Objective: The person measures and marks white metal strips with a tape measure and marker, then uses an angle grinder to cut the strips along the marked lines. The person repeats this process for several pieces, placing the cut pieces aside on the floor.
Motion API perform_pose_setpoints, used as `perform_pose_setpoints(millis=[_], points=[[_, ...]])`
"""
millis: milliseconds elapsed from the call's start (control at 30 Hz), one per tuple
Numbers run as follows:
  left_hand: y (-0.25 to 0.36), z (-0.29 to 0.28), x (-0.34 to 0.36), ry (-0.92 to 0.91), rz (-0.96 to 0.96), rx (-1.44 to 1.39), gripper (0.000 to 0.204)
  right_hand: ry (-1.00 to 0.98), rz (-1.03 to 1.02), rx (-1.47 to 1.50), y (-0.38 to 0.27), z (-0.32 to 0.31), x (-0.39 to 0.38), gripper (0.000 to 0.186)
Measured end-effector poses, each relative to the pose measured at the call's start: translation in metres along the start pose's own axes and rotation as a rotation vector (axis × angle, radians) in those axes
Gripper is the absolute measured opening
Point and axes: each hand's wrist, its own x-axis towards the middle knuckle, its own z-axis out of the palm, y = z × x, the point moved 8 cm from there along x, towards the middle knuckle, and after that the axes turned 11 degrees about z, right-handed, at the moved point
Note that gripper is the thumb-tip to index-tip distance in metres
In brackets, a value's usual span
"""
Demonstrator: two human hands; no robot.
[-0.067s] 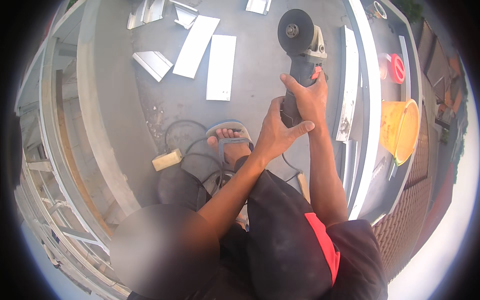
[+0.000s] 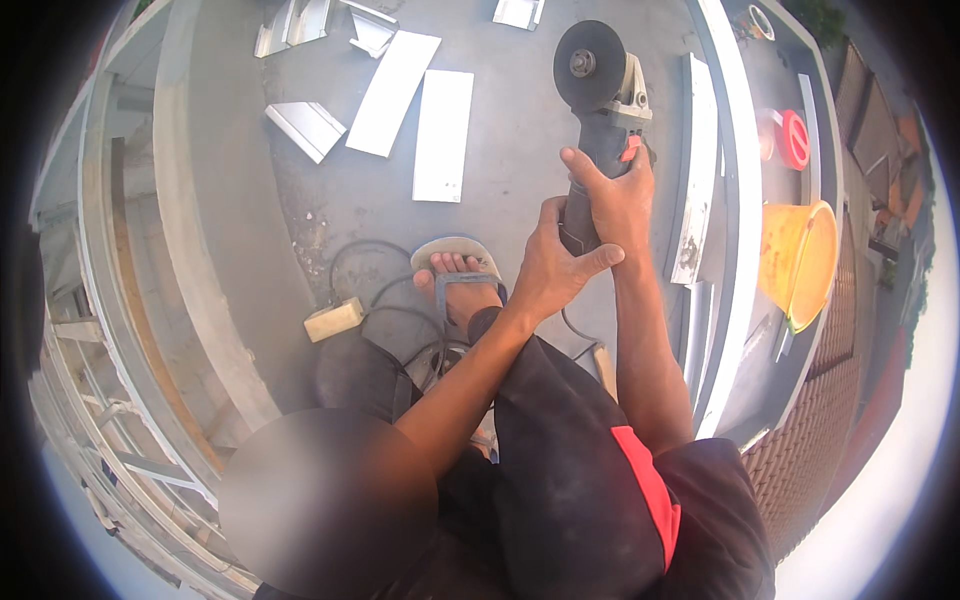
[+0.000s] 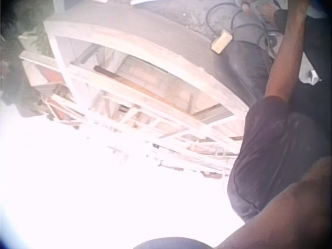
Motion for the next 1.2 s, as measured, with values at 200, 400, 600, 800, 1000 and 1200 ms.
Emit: perform_pose_setpoints(millis=[200, 400, 600, 800, 1000, 1200], points=[[-0.018, -0.001, -0.001, -0.066, 0.038, -0.204, 0.074, -0.187, 0.297, 0.372, 0.038, 0.010, 0.003, 0.076], [-0.033, 0.000, -0.020, -0.070, -0.131, -0.306, 0.058, -0.259, 0.208, 0.194, 0.033, 0.016, -0.015, 0.069], [-0.027, -0.007, -0.022, -0.106, -0.151, -0.121, 0.061, -0.142, 0.315, 0.229, 0.049, 0.007, -0.021, 0.065], [-0.012, -0.013, -0.011, -0.042, -0.071, -0.141, 0.058, -0.187, 0.324, 0.150, 0.025, 0.023, -0.011, 0.069], [-0.001, -0.019, -0.011, 0.000, -0.084, -0.162, 0.059, -0.293, 0.185, 0.164, -0.005, 0.038, -0.016, 0.065], [0.002, -0.015, -0.009, 0.004, -0.057, -0.131, 0.062, -0.193, 0.274, 0.097, 0.009, 0.030, -0.010, 0.076]])
